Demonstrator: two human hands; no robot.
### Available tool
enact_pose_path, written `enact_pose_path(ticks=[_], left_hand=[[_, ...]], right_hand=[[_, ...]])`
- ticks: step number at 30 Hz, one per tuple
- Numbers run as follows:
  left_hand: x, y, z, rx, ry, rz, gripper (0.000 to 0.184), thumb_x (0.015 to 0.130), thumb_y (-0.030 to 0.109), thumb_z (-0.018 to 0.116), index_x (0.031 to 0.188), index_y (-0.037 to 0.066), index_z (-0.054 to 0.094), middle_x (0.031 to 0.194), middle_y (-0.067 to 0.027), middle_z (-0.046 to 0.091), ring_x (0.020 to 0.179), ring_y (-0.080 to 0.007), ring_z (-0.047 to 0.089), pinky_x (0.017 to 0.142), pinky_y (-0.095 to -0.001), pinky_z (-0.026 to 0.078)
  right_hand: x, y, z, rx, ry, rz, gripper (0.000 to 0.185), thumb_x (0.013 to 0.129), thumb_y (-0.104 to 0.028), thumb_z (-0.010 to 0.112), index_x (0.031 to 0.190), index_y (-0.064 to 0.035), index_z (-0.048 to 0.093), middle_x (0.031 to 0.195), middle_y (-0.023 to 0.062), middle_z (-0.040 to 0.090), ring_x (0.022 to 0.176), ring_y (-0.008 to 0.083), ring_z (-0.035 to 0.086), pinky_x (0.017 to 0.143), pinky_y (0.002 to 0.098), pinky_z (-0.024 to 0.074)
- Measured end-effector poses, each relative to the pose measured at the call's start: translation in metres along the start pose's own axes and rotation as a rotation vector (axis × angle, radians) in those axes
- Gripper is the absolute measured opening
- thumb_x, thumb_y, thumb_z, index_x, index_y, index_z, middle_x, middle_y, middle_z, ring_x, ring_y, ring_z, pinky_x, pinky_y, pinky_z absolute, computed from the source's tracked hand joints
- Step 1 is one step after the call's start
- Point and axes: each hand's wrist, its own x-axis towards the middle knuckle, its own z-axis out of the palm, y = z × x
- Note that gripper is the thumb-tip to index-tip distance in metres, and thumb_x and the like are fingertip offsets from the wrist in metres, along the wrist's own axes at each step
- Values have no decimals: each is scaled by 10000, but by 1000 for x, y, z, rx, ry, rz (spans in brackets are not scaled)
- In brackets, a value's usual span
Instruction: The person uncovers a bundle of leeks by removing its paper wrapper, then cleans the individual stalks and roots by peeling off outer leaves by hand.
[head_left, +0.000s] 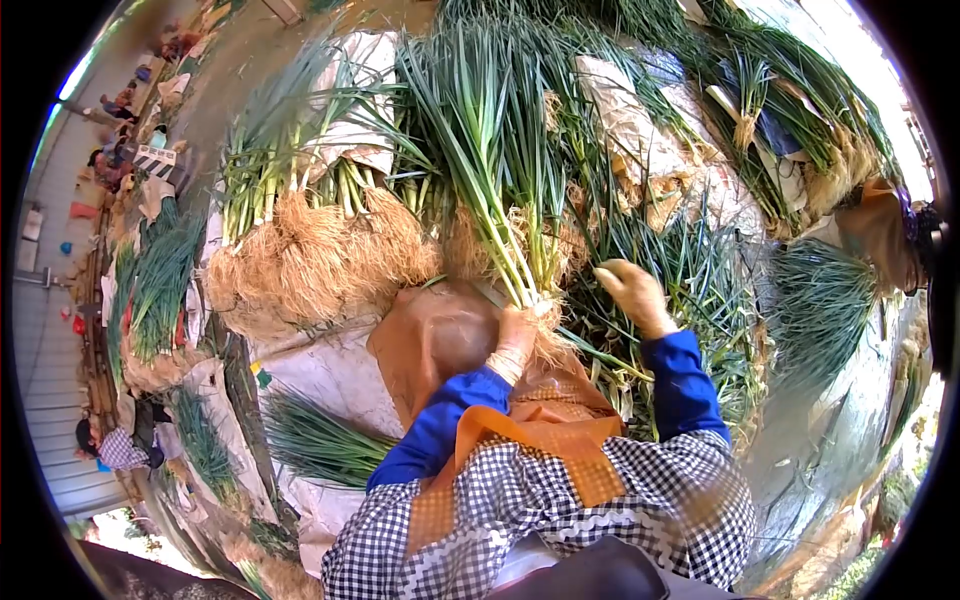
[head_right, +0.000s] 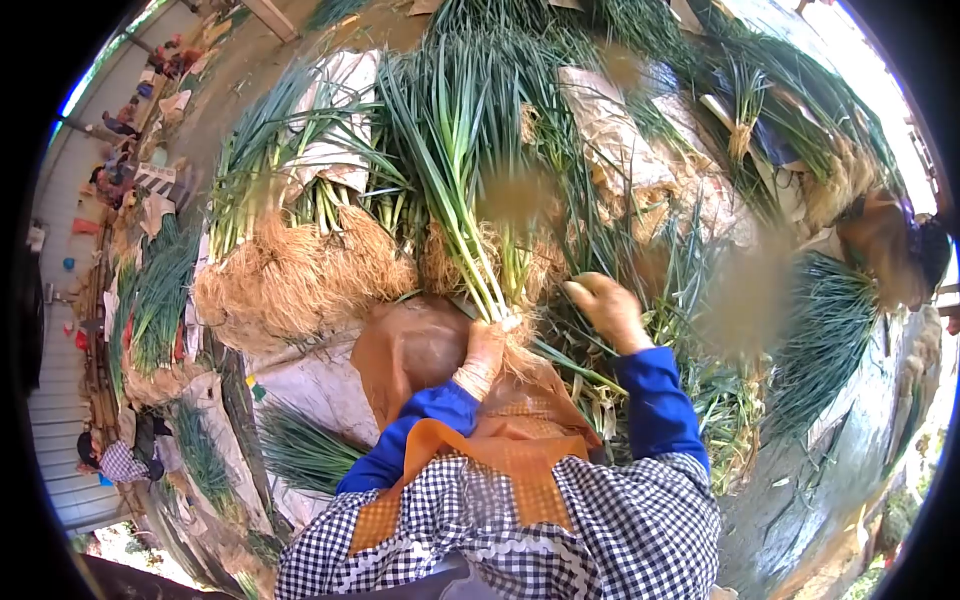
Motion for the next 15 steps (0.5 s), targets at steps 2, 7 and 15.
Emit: enact_pose_path(ticks=[2,7,15], left_hand=[[-4,1,3,17,15,85,156,754,52,648,889,-21,616,750,-14,601,656,-112,531,583,-249,444],[11,-25,-18,356,30,206,150,749,39,633,893,10,608,784,-8,600,669,-111,537,602,-246,459],[1,11,-10,-90,-100,-148,213,757,15,618,965,-31,605,833,-52,629,671,-135,594,582,-238,496]], right_hand=[[25,-13,43,339,-176,70,435,822,-413,578,1004,-20,622,904,154,644,873,286,613,771,343,461],[6,-41,78,-206,-47,-423,282,791,-287,603,646,-50,556,542,96,530,500,264,559,466,345,443],[-20,47,13,-180,-19,-14,291,878,-327,520,893,-53,615,710,93,624,674,136,603,620,322,482]])
